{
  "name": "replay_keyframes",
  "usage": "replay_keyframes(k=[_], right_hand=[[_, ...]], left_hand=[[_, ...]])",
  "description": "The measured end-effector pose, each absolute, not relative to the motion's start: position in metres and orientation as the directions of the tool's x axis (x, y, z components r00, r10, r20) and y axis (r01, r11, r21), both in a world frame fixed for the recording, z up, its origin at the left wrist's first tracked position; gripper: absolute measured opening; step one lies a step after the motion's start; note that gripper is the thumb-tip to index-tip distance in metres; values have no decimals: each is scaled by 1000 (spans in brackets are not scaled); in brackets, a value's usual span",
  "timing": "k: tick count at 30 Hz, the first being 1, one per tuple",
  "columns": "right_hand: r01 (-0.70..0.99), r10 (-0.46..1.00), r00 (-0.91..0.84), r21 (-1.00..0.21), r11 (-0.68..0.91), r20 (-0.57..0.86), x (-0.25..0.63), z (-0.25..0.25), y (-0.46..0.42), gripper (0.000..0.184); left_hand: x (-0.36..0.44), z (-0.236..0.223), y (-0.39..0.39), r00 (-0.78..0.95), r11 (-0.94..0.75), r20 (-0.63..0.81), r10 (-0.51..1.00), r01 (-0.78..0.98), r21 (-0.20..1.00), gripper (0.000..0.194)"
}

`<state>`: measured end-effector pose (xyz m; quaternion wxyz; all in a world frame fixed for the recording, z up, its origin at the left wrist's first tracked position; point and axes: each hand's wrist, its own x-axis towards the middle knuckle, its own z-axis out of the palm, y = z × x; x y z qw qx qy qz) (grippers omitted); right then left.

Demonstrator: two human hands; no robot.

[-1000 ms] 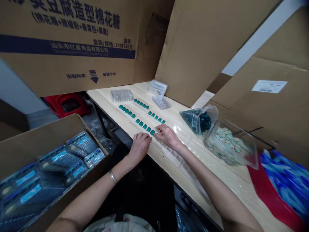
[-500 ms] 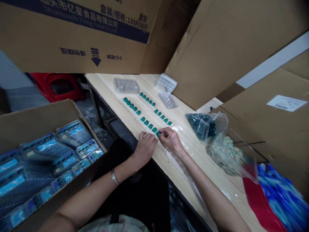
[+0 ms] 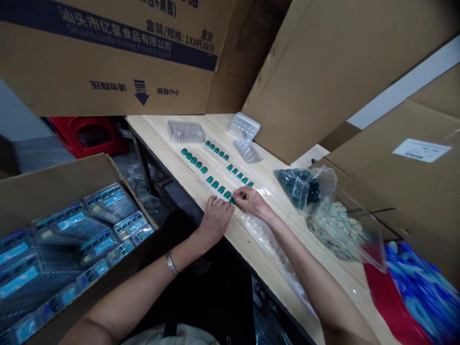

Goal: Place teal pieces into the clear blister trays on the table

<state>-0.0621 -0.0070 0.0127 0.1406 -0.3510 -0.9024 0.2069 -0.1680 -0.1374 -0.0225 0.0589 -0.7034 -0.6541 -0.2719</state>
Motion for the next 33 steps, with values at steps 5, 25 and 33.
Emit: replay_keyframes(k=[5, 25, 33], right_hand=[[544, 642, -763, -462, 701, 74, -67, 11, 0, 14], [175, 196, -980, -297, 939, 43, -61, 25, 13, 13], [200, 240, -966, -316, 927, 93, -62, 23, 6, 14]], left_hand=[[-168, -26, -136, -11, -137, 480, 877, 952, 273, 15], [-169, -24, -137, -8, -145, 463, 886, 945, 293, 14], [-169, -23, -139, -9, -146, 467, 884, 944, 295, 16]])
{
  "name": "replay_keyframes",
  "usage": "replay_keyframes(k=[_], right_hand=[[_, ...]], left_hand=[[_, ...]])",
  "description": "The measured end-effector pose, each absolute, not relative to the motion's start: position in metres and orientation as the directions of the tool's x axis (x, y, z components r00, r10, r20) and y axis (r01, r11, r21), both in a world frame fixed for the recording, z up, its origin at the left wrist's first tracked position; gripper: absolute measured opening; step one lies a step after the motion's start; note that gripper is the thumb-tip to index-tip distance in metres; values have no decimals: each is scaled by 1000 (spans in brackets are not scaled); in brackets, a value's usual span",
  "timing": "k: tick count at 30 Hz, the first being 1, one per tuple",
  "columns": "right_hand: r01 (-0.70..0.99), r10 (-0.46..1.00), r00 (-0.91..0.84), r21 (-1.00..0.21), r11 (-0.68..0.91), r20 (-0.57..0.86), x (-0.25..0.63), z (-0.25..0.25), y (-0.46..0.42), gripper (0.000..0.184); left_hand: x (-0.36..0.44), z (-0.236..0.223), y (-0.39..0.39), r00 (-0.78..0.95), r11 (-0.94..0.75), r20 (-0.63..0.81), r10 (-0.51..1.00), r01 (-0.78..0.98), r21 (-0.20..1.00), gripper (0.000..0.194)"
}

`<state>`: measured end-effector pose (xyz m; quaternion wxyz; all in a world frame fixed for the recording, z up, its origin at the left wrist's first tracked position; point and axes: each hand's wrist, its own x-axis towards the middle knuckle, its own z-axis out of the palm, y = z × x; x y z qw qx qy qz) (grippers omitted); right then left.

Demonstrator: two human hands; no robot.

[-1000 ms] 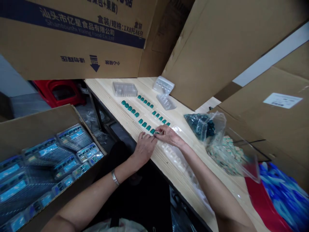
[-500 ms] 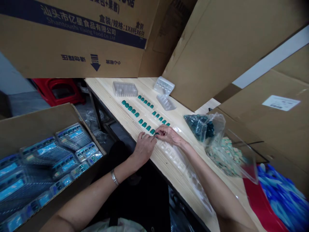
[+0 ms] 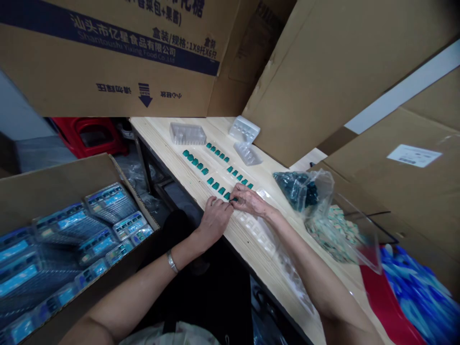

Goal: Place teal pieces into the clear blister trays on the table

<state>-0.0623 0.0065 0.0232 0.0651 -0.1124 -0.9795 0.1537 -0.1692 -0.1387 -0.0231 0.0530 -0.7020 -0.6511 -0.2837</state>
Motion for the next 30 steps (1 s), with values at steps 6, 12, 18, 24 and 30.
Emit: replay_keyframes(k=[6, 12, 18, 24, 30], right_hand=[[250, 328, -921, -327, 911, 209, -62, 13, -2, 12], [318, 458, -858, -458, 830, 235, -65, 1, -6, 11], [286, 473, -863, -601, 746, 177, -66, 7, -10, 16], [422, 608, -760, -538, 730, 229, -56, 11, -17, 19], [449, 596, -772, -476, 756, 219, -51, 7, -24, 7]], left_hand=[[-168, -24, -138, -24, -133, 468, 884, 945, 300, 18], [-168, -26, -137, -25, -139, 477, 878, 942, 305, 16], [-170, -29, -137, -25, -152, 498, 867, 938, 312, 16], [-177, -28, -138, -69, -181, 535, 842, 897, 402, 20], [-186, -14, -127, -64, -114, 445, 893, 925, 363, 24]])
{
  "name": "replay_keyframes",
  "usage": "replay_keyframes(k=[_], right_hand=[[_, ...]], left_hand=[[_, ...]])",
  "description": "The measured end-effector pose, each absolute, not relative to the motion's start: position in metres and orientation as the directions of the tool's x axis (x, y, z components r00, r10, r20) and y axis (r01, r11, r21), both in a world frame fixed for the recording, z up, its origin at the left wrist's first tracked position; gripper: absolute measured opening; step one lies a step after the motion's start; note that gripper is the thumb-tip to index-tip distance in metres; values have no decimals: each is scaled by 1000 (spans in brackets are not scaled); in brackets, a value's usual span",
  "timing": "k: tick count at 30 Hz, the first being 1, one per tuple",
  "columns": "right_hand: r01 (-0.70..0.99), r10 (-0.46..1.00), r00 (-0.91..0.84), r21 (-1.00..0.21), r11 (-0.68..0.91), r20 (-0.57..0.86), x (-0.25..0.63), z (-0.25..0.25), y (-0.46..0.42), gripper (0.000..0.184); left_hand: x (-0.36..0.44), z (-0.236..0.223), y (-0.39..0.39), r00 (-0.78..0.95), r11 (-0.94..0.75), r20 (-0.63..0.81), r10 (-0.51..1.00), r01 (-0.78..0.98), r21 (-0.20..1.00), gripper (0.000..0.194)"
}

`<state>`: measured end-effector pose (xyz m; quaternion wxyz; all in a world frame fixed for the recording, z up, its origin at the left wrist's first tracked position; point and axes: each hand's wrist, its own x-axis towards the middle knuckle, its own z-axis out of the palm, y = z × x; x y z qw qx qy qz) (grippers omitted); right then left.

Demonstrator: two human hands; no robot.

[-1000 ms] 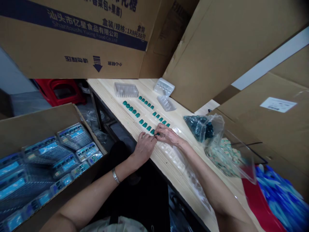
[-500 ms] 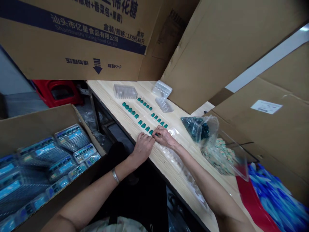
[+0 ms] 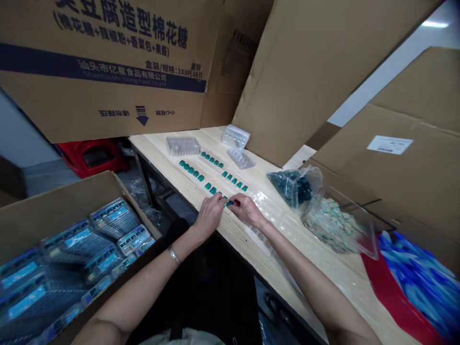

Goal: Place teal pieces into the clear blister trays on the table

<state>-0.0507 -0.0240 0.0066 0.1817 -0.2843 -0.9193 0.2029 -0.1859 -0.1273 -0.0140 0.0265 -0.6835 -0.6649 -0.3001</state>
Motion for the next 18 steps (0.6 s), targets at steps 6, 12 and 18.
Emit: replay_keyframes(k=[6, 12, 18], right_hand=[[476, 680, -686, -547, 689, 259, -51, -4, -26, 9], [485, 685, -660, -522, 702, 308, -52, -7, -28, 5], [510, 707, -643, -524, 682, 295, -55, -2, -31, 4]], left_hand=[[-186, 1, -113, -13, -52, 294, 956, 976, 211, 24], [-179, 7, -106, 15, -45, 224, 975, 990, 131, 19], [-178, 13, -105, 41, -58, 213, 976, 995, 77, 19]])
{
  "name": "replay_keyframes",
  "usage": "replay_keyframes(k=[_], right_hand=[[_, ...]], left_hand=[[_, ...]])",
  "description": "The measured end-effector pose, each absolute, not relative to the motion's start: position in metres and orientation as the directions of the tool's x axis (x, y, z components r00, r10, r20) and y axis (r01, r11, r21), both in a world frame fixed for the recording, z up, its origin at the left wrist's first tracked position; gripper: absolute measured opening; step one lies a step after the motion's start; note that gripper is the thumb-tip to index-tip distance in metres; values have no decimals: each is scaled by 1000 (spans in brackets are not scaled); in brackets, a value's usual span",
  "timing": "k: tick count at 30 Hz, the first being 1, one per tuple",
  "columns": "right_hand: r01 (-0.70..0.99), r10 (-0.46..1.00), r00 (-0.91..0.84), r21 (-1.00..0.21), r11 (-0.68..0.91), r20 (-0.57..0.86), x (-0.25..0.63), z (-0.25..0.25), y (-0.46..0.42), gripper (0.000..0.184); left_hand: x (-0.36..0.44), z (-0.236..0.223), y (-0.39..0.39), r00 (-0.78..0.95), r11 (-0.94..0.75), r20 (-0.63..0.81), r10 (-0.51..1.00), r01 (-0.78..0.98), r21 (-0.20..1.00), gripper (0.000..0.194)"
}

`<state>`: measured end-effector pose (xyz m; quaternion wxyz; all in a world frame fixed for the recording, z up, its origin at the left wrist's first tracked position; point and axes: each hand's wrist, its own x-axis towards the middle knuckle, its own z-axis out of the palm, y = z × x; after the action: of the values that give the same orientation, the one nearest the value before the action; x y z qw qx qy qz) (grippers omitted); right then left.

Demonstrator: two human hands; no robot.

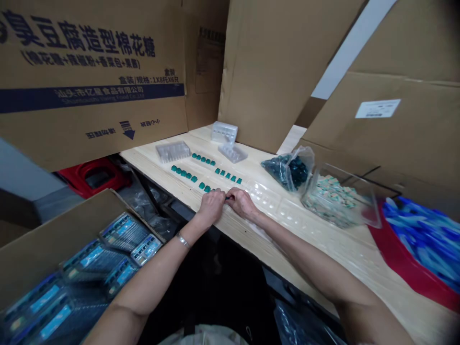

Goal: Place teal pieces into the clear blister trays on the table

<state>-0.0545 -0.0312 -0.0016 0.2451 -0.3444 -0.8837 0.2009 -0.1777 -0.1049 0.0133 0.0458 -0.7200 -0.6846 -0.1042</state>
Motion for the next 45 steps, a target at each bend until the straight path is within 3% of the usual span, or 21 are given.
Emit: replay_keyframes(k=[5, 11, 16, 26, 32, 36, 39, 42, 45], right_hand=[[548, 725, -642, -514, 660, 248, -57, 3, -30, 5], [624, 716, -664, -367, 690, 217, -62, 10, -33, 6], [648, 696, -688, -257, 717, 206, -65, 12, -35, 10], [664, 710, -679, -257, 702, 186, -66, 13, -40, 11], [644, 698, -698, -287, 710, 160, -59, 12, -40, 18], [587, 685, -701, -386, 712, 199, -50, 10, -40, 36], [459, 642, -683, -479, 748, 348, -43, 13, -48, 26], [295, 589, -685, -577, 762, 428, -34, 25, -62, 14], [215, 558, -658, -584, 783, 505, -19, 37, -79, 14]], left_hand=[[-178, 11, -103, 77, -83, 230, 970, 996, 13, 19], [-182, -3, -104, 112, -125, 328, 938, 992, 18, 17], [-194, -11, -104, 84, -147, 387, 918, 980, 136, 16], [-212, 6, -125, 97, -243, 371, 924, 896, 371, 11], [-205, 4, -126, -117, -141, 360, 926, 777, 614, 6], [-205, -4, -122, -269, -82, 275, 923, 560, 824, 6], [-203, -2, -124, -282, -95, 148, 948, 194, 976, 21], [-196, 11, -130, -185, -33, 16, 983, -87, 996, 31], [-182, 27, -136, -108, 5, -24, 994, -175, 985, 34]])
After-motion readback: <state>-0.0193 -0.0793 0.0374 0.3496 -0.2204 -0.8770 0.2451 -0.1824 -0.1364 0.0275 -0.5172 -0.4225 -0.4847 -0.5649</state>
